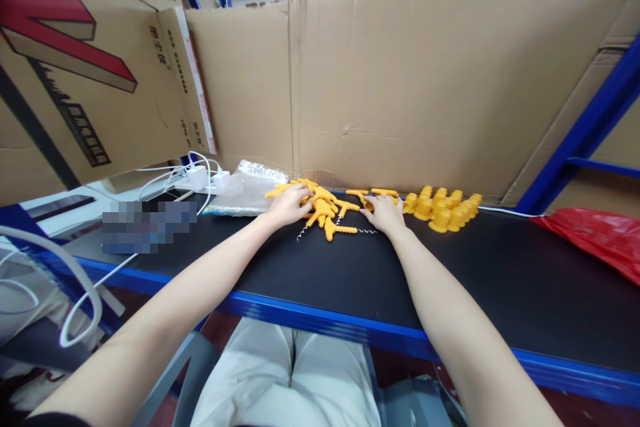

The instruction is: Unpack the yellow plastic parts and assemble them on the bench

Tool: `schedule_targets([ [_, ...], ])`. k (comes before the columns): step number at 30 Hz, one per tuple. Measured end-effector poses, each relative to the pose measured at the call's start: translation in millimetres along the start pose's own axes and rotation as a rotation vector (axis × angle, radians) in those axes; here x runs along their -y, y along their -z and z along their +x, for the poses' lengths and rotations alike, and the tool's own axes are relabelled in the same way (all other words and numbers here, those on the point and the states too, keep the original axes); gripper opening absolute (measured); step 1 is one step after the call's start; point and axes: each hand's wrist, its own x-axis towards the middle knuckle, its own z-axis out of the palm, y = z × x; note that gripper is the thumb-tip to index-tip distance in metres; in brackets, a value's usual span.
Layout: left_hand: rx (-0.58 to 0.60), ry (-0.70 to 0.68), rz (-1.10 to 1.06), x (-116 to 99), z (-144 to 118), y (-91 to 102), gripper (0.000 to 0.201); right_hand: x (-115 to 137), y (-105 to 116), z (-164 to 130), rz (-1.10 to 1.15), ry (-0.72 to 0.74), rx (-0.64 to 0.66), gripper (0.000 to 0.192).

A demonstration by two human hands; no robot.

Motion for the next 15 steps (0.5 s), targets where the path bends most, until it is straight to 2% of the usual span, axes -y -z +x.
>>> schedule_targets([
  [6, 0.005, 0.000, 0.001, -2.0, -0.4, 1.7, 0.022, 2.5, -2.8, 0.3, -0.110, 0.076, -0.097, 0.030],
  [15, 0.016, 0.003, 0.000, -3.6, -0.1, 3.2, 0.023, -0.4, 2.6, 1.8, -0.116, 0.102, -0.164, 0.026],
])
